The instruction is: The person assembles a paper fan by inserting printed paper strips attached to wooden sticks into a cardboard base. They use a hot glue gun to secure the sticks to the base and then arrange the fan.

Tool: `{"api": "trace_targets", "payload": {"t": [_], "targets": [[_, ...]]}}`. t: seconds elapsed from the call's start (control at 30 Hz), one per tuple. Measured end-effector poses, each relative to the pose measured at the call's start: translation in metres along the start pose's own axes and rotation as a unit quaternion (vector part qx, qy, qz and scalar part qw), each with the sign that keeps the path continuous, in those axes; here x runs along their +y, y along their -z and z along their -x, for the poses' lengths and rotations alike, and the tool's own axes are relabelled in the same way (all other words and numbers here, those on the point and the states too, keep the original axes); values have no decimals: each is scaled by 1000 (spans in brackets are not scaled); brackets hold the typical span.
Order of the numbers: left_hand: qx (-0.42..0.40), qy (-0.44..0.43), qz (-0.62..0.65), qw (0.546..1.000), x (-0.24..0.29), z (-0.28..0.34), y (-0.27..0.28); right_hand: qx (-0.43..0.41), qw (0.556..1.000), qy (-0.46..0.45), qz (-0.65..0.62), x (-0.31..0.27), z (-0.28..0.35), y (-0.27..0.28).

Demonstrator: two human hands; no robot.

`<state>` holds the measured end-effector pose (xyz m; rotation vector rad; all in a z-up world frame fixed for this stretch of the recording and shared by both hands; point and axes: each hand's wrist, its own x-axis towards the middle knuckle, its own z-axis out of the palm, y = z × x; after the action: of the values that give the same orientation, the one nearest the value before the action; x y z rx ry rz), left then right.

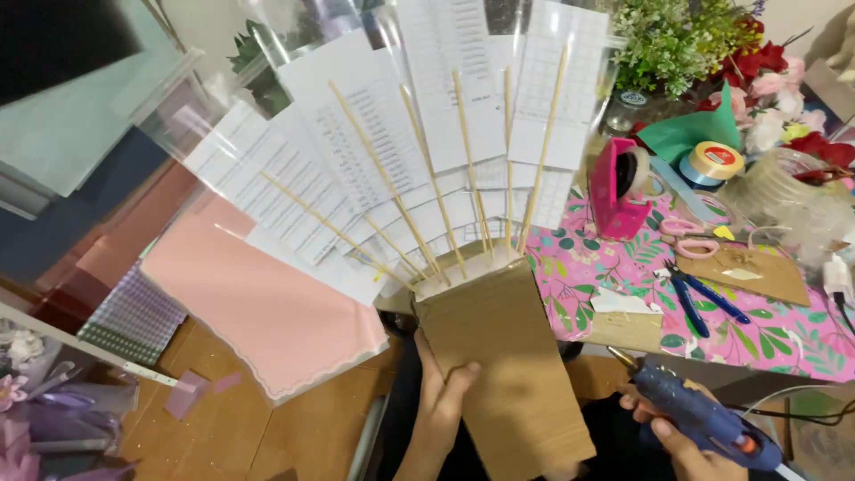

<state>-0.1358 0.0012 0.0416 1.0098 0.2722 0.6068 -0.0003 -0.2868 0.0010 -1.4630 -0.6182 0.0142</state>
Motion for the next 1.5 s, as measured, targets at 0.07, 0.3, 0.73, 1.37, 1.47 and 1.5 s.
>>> {"api": "trace_targets", "payload": {"t": [0.07, 0.3, 0.73, 1.37, 1.47, 1.5], "targets": [[-2, -39, -3, 999, 11, -1, -3, -69, 996, 41, 39, -24, -9, 2], [-69, -72, -150, 984, 10, 9, 14, -207, 927, 149, 276, -11, 3, 48], [-49, 69, -500, 862, 47, 36, 50, -33, 981, 9, 192, -80, 21, -93], [-88, 20, -497, 863, 36, 34, 37, -32, 987, -110, 115, -64, 29, -75], [-95, 9, -490, 866, 38, 34, 36, -35, 989, -111, 93, -55, 31, -71], [-101, -6, -486, 868, 39, 35, 36, -33, 991, -112, 69, -48, 33, -68]]}}
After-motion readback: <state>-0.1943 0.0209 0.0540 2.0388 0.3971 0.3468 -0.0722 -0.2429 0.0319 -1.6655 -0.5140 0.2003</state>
